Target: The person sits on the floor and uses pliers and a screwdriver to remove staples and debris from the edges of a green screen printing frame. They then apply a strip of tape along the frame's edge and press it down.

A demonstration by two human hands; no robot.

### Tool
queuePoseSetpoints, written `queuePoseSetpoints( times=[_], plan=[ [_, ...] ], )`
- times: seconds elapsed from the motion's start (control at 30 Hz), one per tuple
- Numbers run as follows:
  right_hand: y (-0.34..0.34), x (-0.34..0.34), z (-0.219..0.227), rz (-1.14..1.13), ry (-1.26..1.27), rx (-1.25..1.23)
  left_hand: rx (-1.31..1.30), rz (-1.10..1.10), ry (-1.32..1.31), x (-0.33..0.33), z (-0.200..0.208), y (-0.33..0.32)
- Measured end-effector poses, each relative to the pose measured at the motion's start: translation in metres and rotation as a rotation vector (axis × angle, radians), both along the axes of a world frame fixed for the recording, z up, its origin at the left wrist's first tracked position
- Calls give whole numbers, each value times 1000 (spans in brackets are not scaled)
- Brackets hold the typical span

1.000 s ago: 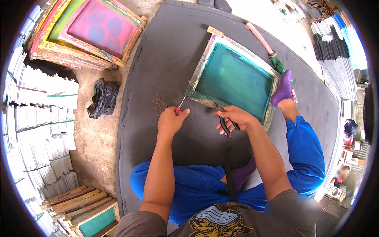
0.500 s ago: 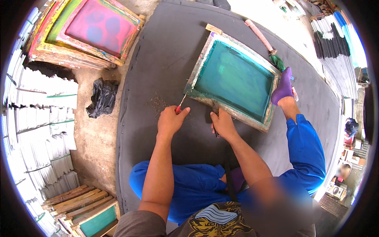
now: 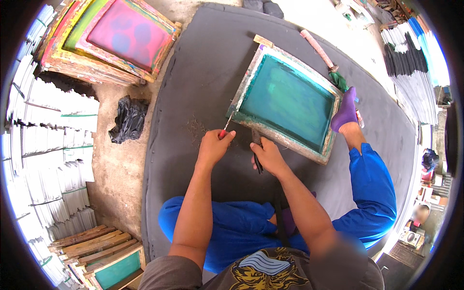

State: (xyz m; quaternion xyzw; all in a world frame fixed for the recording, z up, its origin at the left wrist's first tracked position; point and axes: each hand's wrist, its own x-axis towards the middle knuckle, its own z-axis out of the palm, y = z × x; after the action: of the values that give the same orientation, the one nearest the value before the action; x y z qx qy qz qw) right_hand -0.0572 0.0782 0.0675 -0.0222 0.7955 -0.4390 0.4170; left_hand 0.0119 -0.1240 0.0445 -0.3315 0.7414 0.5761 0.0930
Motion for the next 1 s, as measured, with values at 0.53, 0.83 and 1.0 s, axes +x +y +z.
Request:
queuePoseSetpoints(
  times=[0.53, 0.83, 1.0],
  plan=[
    [-14, 12, -14, 104, -633, -262, 411, 214, 9, 2, 1, -8],
    [-12, 10, -22, 352, -415, -194, 329, 121, -38, 5, 0, -18],
    [-30, 14, -20, 369, -440, -86, -238, 75, -151, 11, -6, -33]
  ],
)
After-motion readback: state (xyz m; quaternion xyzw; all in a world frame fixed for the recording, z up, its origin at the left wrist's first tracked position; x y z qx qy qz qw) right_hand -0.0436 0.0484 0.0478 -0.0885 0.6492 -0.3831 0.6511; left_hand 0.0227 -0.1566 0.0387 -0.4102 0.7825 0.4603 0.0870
